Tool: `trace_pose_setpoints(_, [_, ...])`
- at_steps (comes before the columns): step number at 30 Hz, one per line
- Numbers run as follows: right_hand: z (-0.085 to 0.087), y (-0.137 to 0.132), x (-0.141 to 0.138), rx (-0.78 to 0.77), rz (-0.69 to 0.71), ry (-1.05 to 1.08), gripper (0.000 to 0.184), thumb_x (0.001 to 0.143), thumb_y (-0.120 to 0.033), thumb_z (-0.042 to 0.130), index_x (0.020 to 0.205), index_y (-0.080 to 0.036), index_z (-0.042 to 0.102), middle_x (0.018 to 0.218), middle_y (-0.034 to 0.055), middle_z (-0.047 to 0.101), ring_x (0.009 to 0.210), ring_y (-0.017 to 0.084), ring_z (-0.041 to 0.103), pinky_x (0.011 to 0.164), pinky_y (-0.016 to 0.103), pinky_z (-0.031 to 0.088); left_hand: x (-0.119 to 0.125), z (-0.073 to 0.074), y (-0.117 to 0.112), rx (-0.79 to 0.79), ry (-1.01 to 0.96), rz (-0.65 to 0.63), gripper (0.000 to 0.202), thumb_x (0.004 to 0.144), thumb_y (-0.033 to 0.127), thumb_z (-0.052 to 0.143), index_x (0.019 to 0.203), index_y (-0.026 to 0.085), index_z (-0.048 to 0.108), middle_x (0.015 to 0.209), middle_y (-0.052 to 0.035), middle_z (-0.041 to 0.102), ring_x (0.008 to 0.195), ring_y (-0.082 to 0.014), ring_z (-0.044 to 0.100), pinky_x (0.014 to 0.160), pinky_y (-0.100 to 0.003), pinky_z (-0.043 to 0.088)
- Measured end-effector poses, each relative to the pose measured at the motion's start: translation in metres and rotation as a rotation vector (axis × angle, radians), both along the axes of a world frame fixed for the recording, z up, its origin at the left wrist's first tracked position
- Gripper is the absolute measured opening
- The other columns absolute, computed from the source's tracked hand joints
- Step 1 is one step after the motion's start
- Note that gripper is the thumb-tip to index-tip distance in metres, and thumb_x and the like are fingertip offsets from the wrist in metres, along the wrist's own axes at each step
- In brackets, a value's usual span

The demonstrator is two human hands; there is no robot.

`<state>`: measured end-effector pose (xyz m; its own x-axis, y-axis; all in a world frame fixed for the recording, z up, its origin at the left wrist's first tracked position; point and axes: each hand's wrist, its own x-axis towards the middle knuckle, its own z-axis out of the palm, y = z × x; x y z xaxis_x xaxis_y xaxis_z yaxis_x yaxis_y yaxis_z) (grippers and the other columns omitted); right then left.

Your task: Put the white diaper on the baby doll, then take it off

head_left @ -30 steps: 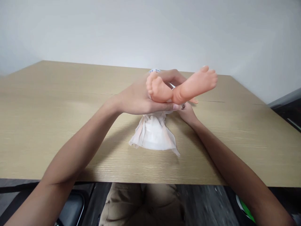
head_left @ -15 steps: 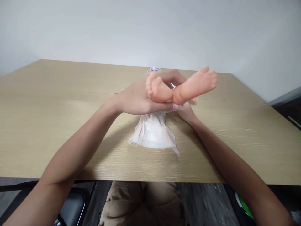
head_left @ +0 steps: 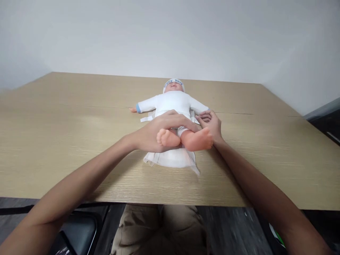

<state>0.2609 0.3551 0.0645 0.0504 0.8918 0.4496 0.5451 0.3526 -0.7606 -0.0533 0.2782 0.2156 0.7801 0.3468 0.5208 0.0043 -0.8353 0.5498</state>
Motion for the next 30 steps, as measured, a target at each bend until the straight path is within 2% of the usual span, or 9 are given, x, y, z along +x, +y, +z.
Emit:
trace_pose_setpoints(6, [0.017, -0.016, -0.001, 0.091, -0.150, -0.015, 0.038, 0.093, -0.063, 0.079, 0.102, -0.030, 0.062, 0.098, 0.0048, 0.078, 0.079, 0.025, 0.070, 0.080, 0.044, 0.061, -0.004, -0.003, 0.000, 0.028, 0.008, -0.009, 0.036, 0.090, 0.026, 0.069, 0.126, 0.029, 0.073, 0.127, -0.0044, 0.081, 0.113, -0.0266, 0.071, 0.110, -0.047, 0.052])
trace_pose_setpoints(11, [0.033, -0.024, -0.003, 0.195, -0.204, -0.176, 0.016, 0.099, -0.044, 0.070, 0.103, -0.029, 0.066, 0.108, 0.0077, 0.074, 0.093, 0.029, 0.069, 0.098, 0.050, 0.058, -0.007, 0.001, 0.003, -0.047, 0.014, 0.050, 0.041, 0.089, 0.030, 0.083, 0.129, 0.026, 0.075, 0.133, -0.0070, 0.080, 0.123, -0.0289, 0.073, 0.109, -0.043, 0.055])
trace_pose_setpoints(15, [0.055, -0.040, -0.010, 0.248, -0.225, -0.177, 0.012, 0.098, -0.034, 0.067, 0.108, -0.027, 0.068, 0.113, 0.0096, 0.071, 0.091, 0.028, 0.070, 0.096, 0.051, 0.061, -0.006, 0.004, 0.004, -0.089, -0.012, 0.050, 0.042, 0.089, 0.033, 0.087, 0.128, 0.023, 0.075, 0.132, -0.0091, 0.080, 0.125, -0.0293, 0.073, 0.107, -0.042, 0.058])
trace_pose_setpoints(17, [0.070, -0.057, -0.019, 0.291, -0.141, -0.137, 0.021, 0.098, -0.034, 0.069, 0.119, -0.028, 0.068, 0.121, 0.0104, 0.070, 0.098, 0.029, 0.073, 0.096, 0.050, 0.063, -0.005, 0.006, 0.006, -0.094, -0.015, 0.054, 0.042, 0.088, 0.034, 0.088, 0.127, 0.022, 0.076, 0.130, -0.0090, 0.080, 0.123, -0.0290, 0.074, 0.105, -0.042, 0.059])
trace_pose_setpoints(19, [0.086, -0.079, -0.032, 0.322, 0.062, -0.128, 0.039, 0.098, -0.035, 0.072, 0.136, -0.031, 0.064, 0.138, 0.0112, 0.069, 0.120, 0.032, 0.072, 0.106, 0.051, 0.063, -0.005, 0.008, 0.007, -0.103, -0.015, 0.060, 0.043, 0.088, 0.036, 0.089, 0.127, 0.022, 0.076, 0.128, -0.0092, 0.081, 0.120, -0.0282, 0.074, 0.104, -0.041, 0.060])
trace_pose_setpoints(21, [0.100, -0.100, -0.048, 0.294, 0.284, -0.168, 0.060, 0.098, -0.036, 0.077, 0.153, -0.035, 0.055, 0.156, 0.0099, 0.063, 0.143, 0.035, 0.063, 0.121, 0.054, 0.056, -0.004, 0.009, 0.009, -0.127, -0.023, 0.044, 0.044, 0.089, 0.037, 0.090, 0.128, 0.022, 0.076, 0.130, -0.0099, 0.080, 0.119, -0.0271, 0.075, 0.102, -0.040, 0.061])
trace_pose_setpoints(23, [0.110, -0.116, -0.062, 0.232, 0.398, -0.196, 0.073, 0.096, -0.037, 0.083, 0.161, -0.036, 0.049, 0.165, 0.0075, 0.059, 0.153, 0.036, 0.056, 0.131, 0.057, 0.047, -0.004, 0.010, 0.010, -0.150, -0.033, 0.024, 0.047, 0.089, 0.038, 0.091, 0.130, 0.023, 0.076, 0.134, -0.0108, 0.078, 0.119, -0.0261, 0.074, 0.100, -0.038, 0.062])
trace_pose_setpoints(27, [0.121, -0.122, -0.072, 0.215, 0.358, -0.148, 0.061, 0.098, -0.040, 0.084, 0.154, -0.036, 0.062, 0.162, 0.0060, 0.063, 0.151, 0.036, 0.059, 0.130, 0.059, 0.049, -0.010, 0.016, 0.013, -0.087, -0.039, 0.089, 0.045, 0.088, 0.042, 0.092, 0.126, 0.024, 0.077, 0.131, -0.0102, 0.079, 0.110, -0.0235, 0.075, 0.096, -0.036, 0.062])
trace_pose_setpoints(30, [0.125, -0.116, -0.053, 0.208, 0.431, -0.208, 0.047, 0.100, -0.042, 0.081, 0.145, -0.033, 0.071, 0.145, 0.0073, 0.075, 0.139, 0.037, 0.069, 0.122, 0.059, 0.055, -0.030, 0.021, 0.018, 0.005, 0.029, 0.170, 0.034, 0.094, 0.046, 0.086, 0.119, 0.024, 0.080, 0.121, -0.0089, 0.083, 0.105, -0.0240, 0.076, 0.095, -0.037, 0.061])
